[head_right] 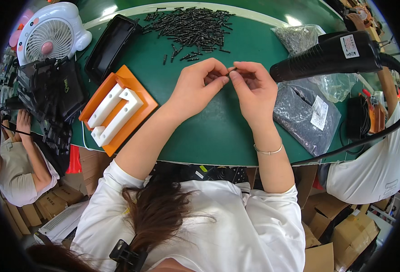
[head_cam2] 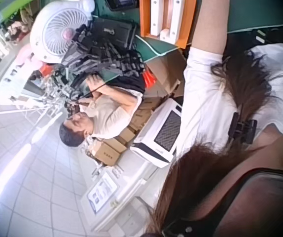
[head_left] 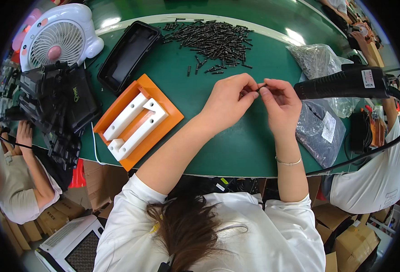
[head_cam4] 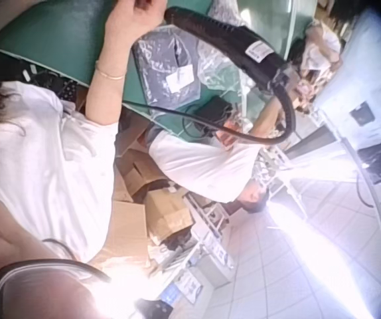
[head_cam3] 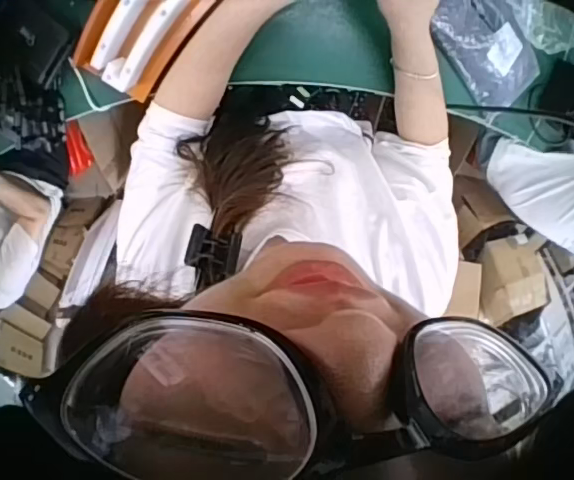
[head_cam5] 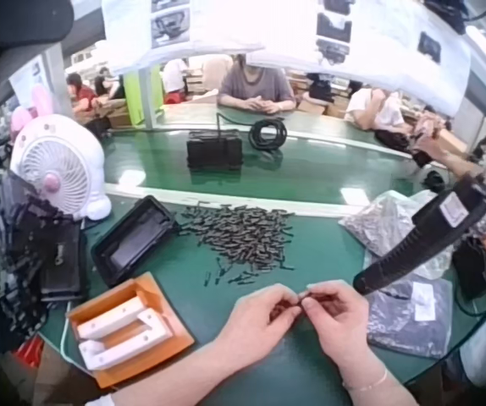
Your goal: Manually assembling small plastic components on a production line.
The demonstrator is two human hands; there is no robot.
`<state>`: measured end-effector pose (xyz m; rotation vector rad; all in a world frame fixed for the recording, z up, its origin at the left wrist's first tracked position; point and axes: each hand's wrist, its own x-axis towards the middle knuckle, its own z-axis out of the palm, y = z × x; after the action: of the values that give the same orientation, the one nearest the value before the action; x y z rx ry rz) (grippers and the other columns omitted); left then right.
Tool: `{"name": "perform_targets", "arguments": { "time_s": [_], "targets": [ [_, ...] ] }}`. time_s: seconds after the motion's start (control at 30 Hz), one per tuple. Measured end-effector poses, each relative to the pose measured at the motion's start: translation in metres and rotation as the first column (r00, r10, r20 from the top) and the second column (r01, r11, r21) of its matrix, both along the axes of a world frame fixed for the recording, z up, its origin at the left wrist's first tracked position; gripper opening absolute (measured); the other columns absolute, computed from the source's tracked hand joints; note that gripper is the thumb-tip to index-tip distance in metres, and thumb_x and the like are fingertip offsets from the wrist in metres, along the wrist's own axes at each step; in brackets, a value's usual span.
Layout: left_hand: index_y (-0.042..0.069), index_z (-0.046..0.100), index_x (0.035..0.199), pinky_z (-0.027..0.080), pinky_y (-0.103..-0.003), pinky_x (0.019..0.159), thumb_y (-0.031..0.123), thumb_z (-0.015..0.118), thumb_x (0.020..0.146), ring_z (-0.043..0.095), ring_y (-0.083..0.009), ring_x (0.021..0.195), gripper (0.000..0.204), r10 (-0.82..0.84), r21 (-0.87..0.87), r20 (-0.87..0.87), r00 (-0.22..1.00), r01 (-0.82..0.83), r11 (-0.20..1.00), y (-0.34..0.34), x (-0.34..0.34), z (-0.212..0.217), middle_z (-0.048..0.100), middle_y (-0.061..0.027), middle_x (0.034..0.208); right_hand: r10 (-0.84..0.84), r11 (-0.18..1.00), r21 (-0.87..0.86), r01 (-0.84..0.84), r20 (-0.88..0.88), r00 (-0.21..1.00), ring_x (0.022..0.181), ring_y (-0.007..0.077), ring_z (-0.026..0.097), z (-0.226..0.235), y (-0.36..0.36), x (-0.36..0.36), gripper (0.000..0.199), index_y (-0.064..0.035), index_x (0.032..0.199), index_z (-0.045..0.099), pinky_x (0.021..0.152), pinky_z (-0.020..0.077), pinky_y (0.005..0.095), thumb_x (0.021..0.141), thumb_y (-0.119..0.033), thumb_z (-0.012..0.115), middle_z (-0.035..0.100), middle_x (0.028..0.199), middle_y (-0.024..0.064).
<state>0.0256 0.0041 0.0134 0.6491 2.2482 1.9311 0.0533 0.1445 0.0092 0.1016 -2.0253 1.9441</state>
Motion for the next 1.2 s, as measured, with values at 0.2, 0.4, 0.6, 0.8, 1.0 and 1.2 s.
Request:
{"name": "perform_targets", "arguments": {
  "time_s": [0.2,0.4,0.6,0.8,1.0,1.2],
  "targets": [
    [0.0,0.054,0.084,0.046,-0.024,0.061,0.005,0.057,0.077,0.056,-0.012,0.065,0.009,0.023,-0.004,-0.052,0.998,-0.023,1.0,0.0,0.0,-0.001,0.058,-0.0057,0.074,-0.018,1.0,-0.023,0.018,0.011,1.0,0.077,0.009,0.056,-0.001,-0.002,0.002,0.014,0.0005,0.092,0.055,0.069,0.0455,0.0206,0.078,0.003,0.058,0.058,0.085,0.0055],
    [0.0,0.052,0.084,0.044,-0.023,0.059,0.001,0.057,0.076,0.054,-0.0106,0.064,0.009,0.053,0.074,-0.052,0.997,-0.049,0.996,0.001,0.001,0.001,0.056,-0.0051,0.072,0.049,0.999,0.022,-0.05,0.044,0.998,0.077,0.009,0.054,0.003,-0.003,-0.001,0.01,0.0023,0.088,0.058,0.067,0.0442,0.0202,0.079,0.004,0.054,0.056,0.086,0.0043],
    [0.002,0.05,0.09,0.044,-0.023,0.058,0.001,0.057,0.077,0.053,-0.0102,0.063,0.015,0.079,0.088,0.0,0.997,-0.079,0.993,-0.001,0.001,0.001,0.056,-0.0046,0.074,0.156,0.986,0.061,-0.157,0.023,0.988,0.079,0.0113,0.052,0.007,-0.001,0.002,0.016,0.0024,0.093,0.06,0.067,0.0432,0.022,0.079,0.004,0.052,0.052,0.091,0.0062],
    [0.003,0.05,0.094,0.044,-0.025,0.054,0.001,0.056,0.076,0.053,-0.0122,0.059,0.019,0.083,0.016,-0.026,0.996,-0.082,0.996,0.0,0.001,0.001,0.054,-0.0054,0.073,0.209,0.976,0.061,-0.209,0.009,0.978,0.079,0.0121,0.052,0.004,-0.001,0.001,0.019,0.001,0.094,0.059,0.065,0.044,0.0214,0.077,0.005,0.052,0.051,0.095,0.0068],
    [0.002,0.058,0.085,0.043,-0.024,0.053,-0.001,0.055,0.074,0.052,-0.014,0.059,0.011,0.158,-0.108,-0.292,0.943,-0.197,0.974,-0.007,-0.012,-0.004,0.051,-0.0061,0.073,0.068,0.991,0.109,-0.074,0.057,0.996,0.079,0.0108,0.051,0.006,-0.001,-0.002,0.036,-0.003,0.111,0.044,0.063,0.0451,0.0216,0.077,0.003,0.054,0.047,0.101,0.0087],
    [0.007,0.057,0.084,0.045,-0.036,0.06,0.006,0.056,0.076,0.055,-0.0281,0.069,0.008,0.284,-0.325,-0.493,0.822,-0.477,0.817,-0.018,-0.021,-0.024,0.054,-0.009,0.08,-0.134,0.99,0.042,0.132,0.03,0.991,0.087,0.0129,0.049,0.004,0.015,-0.007,0.04,-0.002,0.116,0.037,0.069,0.046,0.0241,0.08,-0.001,0.053,0.044,0.108,0.0116]
  ]
}}
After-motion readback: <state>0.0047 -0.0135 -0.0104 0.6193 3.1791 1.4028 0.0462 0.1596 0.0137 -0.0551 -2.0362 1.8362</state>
